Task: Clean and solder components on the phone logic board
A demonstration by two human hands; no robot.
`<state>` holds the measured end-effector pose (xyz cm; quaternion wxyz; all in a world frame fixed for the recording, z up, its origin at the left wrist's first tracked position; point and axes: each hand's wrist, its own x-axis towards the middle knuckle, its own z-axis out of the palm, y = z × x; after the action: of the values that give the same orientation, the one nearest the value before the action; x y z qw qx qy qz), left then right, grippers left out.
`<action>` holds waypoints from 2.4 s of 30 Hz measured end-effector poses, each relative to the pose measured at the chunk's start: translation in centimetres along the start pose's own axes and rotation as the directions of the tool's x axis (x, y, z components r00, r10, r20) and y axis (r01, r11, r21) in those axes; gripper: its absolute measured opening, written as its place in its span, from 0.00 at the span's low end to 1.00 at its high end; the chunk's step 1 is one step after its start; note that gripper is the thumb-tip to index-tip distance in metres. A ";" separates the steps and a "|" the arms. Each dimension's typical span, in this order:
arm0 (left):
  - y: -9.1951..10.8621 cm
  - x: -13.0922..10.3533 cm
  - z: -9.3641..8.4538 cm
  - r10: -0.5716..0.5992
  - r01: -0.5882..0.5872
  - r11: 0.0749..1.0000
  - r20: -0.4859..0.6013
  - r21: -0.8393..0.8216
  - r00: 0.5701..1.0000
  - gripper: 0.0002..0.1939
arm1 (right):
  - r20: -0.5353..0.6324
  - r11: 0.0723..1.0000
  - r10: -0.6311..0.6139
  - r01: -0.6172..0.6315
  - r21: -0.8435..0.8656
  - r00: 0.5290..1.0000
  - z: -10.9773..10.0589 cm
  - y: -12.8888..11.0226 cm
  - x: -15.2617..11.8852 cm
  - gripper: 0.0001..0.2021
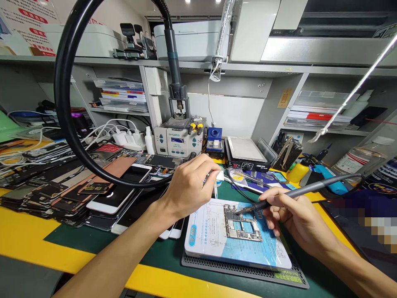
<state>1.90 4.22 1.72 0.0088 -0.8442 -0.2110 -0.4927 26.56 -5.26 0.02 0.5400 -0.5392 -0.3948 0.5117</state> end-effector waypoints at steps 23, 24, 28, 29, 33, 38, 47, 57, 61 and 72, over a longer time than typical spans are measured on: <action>0.4 -0.2 0.0 0.094 -0.093 0.996 0.200 -0.018 0.975 0.07 | -0.002 0.996 -0.041 0.041 0.073 0.999 0.0 -0.2 0.2 0.22; 0.4 -0.2 0.1 0.097 -0.097 0.995 0.202 -0.012 0.974 0.07 | -0.010 0.995 -0.060 0.061 0.073 0.998 0.0 -0.2 0.2 0.22; 0.7 -0.2 0.2 0.122 -0.128 0.992 0.189 0.020 0.974 0.08 | -0.046 0.978 -0.208 0.208 -0.014 0.977 -0.1 0.1 -0.2 0.24; 0.8 -0.3 0.2 0.131 -0.138 0.990 0.185 0.031 0.974 0.08 | -0.038 0.965 -0.260 0.258 -0.053 0.965 0.0 0.2 -0.3 0.23; 1.3 -0.3 0.4 0.179 -0.197 0.977 0.189 0.082 0.966 0.11 | 0.044 0.890 -0.391 0.389 -0.238 0.919 0.3 0.5 -0.8 0.17; 2.0 -0.5 1.1 0.233 -0.268 0.949 0.207 0.165 0.950 0.12 | 0.109 0.865 -0.362 0.377 -0.330 0.926 0.7 0.9 -1.0 0.15; 3.6 -1.1 2.1 0.255 -0.287 0.942 0.189 0.173 0.948 0.11 | 0.163 0.854 -0.380 0.413 -0.316 0.911 0.7 1.1 -0.9 0.12; 6.7 -0.5 1.6 -0.445 0.562 0.787 0.398 -0.253 0.802 0.14 | 0.068 0.810 -0.485 0.477 -0.342 0.872 2.0 0.8 -1.1 0.11; 6.8 -0.1 1.2 -0.541 0.763 0.539 0.548 -0.357 0.638 0.15 | 0.094 0.705 -0.583 0.559 -0.435 0.807 2.3 1.6 -1.1 0.09; 6.2 -0.5 2.3 -0.612 0.858 0.322 0.604 -0.400 0.511 0.14 | 0.122 0.623 -0.669 0.642 -0.446 0.733 3.2 1.8 -1.4 0.06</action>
<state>5.81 -1.09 1.32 -0.5562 -0.6615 -0.3857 -0.3230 22.97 -6.22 -1.19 0.5558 -0.4837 -0.6579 0.1559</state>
